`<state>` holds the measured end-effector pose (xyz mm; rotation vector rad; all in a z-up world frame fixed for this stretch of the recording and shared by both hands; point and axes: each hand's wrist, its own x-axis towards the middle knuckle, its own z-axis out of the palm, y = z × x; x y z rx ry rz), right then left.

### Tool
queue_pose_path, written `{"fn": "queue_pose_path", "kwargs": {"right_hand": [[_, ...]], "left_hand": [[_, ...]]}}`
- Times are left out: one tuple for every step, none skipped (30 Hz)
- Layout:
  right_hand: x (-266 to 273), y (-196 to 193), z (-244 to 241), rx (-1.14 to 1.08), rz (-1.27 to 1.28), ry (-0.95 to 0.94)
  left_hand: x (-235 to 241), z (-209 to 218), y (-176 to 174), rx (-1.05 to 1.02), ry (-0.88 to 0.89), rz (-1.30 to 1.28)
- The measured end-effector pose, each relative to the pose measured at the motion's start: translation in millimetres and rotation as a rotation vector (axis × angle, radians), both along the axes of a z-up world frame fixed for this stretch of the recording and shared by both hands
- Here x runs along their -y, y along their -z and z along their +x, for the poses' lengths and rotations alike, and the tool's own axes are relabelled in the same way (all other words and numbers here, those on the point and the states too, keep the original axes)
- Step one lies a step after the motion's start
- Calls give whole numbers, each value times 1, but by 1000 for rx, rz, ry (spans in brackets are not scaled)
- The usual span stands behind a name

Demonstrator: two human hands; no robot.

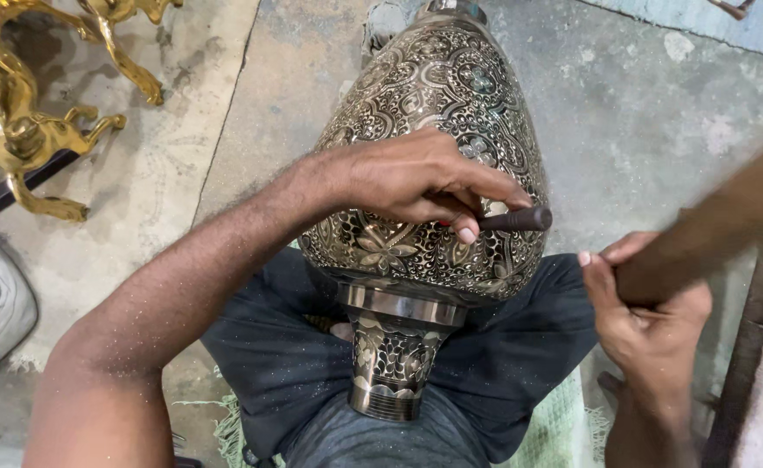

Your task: The person sits cross-legged on the floor and uses a chisel and wooden mallet to engrave intricate floral patterns into a large metal vase. The person repeatedly taps the chisel with the mallet to create detailed designs on the vase's surface.

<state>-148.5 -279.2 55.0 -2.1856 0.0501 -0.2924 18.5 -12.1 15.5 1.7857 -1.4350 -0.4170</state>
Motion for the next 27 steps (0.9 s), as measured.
{"fn": "queue_pose_path", "kwargs": {"right_hand": [[-1,-1,0,-15,3,1],[0,-2,1,-38,-221,-2],[-1,-1,3,-60,-446,-5],[0,-2,4,-22,-198,-34],[-1,0,5,17,51,-63],[0,-2,6,28,44,-63],[-1,-2,7,39,37,-64],[-2,-4,7,30,-223,-30],[-4,-6,9,20,-482,4],[-6,-8,11,40,-168,-28],[-9,-9,14,60,146,-61],[-10,-11,15,74,133,-74],[-12,-13,16,88,122,-85],[-12,-15,17,107,-215,-69],[-13,-15,20,124,-551,-51],[-13,-14,21,104,-215,-24],[-12,-12,22,81,120,3],[-11,-10,22,49,455,20],[-7,-9,20,36,130,10],[-4,-9,19,23,-192,1],[-1,-9,18,9,-514,-8],[1,-9,17,15,-296,-9],[2,-8,17,22,-77,-10],[3,-9,17,26,-85,-19],[3,-9,18,29,-93,-28],[2,-10,18,40,-326,-27],[0,-11,19,49,-558,-27]], "left_hand": [[0,-1,1,-5,2,-19],[-2,-1,2,1,4,-42],[-2,-1,2,8,5,-65],[-1,1,3,16,15,-89],[0,3,4,-2,19,-47],[0,2,5,-25,16,-7],[0,2,6,-48,14,34],[0,1,7,-41,23,-2],[0,1,8,-34,32,-37],[1,4,8,-23,48,-75],[2,6,8,-33,49,-36],[3,6,10,-50,43,2],[3,5,11,-67,37,40],[2,5,12,-57,39,26],[2,5,12,-48,41,12],[3,7,13,-35,50,-3],[4,9,14,-28,58,-14],[4,8,16,-27,59,-27],[3,7,17,-25,61,-40],[2,7,17,-29,60,-44],[2,7,17,-33,59,-48],[3,9,18,-34,66,-53],[3,10,18,-39,75,-56],[3,9,19,-52,73,-61],[3,7,20,-65,71,-66],[3,6,19,-79,63,-35],[3,6,19,-93,56,-4]]}}
